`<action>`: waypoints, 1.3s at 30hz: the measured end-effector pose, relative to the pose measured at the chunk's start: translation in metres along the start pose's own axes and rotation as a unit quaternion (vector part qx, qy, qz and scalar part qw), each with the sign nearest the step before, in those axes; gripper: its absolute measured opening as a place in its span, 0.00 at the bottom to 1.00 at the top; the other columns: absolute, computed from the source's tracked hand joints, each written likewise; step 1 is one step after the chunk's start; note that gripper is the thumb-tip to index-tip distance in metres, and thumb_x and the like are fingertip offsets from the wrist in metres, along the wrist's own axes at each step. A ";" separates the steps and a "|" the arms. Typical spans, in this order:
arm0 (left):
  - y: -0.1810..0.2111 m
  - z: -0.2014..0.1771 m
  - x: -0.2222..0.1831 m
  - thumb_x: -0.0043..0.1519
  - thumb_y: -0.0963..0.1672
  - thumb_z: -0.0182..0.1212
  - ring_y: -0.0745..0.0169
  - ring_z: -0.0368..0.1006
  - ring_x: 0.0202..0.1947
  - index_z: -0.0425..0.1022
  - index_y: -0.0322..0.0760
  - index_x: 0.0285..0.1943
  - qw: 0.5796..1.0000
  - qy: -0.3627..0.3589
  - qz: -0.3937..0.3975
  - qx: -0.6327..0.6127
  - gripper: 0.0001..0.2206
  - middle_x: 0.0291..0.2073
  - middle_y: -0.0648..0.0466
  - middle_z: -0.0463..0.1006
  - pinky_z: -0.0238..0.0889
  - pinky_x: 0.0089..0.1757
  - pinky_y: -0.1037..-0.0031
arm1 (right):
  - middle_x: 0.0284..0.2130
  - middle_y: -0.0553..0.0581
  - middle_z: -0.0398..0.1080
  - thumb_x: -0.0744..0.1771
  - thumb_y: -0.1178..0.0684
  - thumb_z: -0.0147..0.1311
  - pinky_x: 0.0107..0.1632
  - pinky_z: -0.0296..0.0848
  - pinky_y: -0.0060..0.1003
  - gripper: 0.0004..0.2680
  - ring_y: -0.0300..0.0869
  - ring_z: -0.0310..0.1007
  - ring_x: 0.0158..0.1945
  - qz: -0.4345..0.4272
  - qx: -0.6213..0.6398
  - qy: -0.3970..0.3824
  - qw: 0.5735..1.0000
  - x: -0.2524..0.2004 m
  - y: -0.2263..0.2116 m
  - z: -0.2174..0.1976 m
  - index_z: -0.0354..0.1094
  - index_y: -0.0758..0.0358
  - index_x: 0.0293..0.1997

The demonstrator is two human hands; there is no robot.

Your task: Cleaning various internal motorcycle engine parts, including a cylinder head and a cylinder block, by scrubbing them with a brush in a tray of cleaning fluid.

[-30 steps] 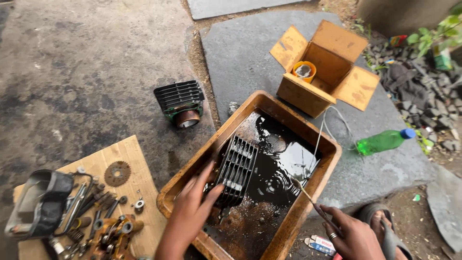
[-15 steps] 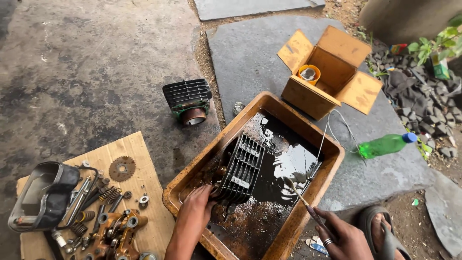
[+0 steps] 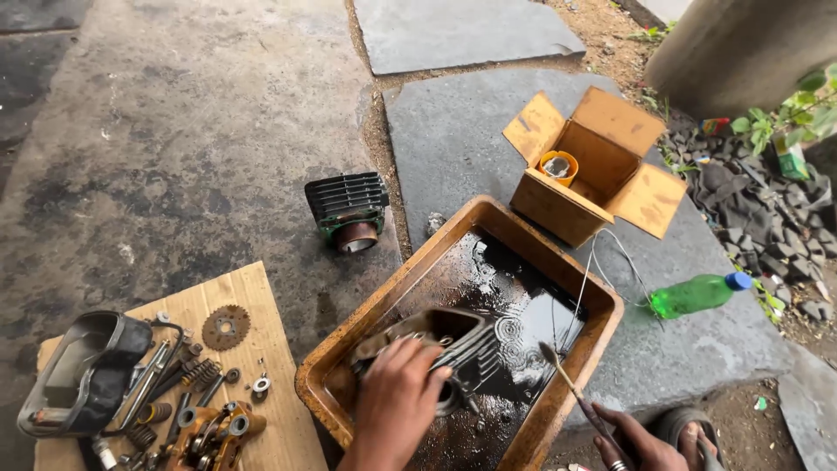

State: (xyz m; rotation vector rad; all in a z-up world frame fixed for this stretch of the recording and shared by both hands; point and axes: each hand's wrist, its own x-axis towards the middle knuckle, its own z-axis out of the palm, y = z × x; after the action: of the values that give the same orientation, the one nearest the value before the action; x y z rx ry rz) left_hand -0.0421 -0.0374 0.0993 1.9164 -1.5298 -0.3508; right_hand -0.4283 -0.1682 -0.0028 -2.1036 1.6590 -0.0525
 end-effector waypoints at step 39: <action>0.056 -0.002 0.083 0.61 0.61 0.61 0.50 0.81 0.36 0.84 0.41 0.33 0.904 -0.288 0.116 0.293 0.24 0.29 0.49 0.83 0.71 0.39 0.64 | 0.31 0.61 0.75 0.64 0.55 0.52 0.36 0.77 0.50 0.17 0.55 0.79 0.34 -0.171 -0.189 0.008 0.967 0.028 -0.144 -0.020 0.71 0.52 0.59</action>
State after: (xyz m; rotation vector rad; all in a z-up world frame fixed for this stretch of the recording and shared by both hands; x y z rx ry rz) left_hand -0.0606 -0.1212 0.1519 2.1439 -2.4577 -0.4045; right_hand -0.2958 -0.1765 0.0618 -2.6654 1.3770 0.1514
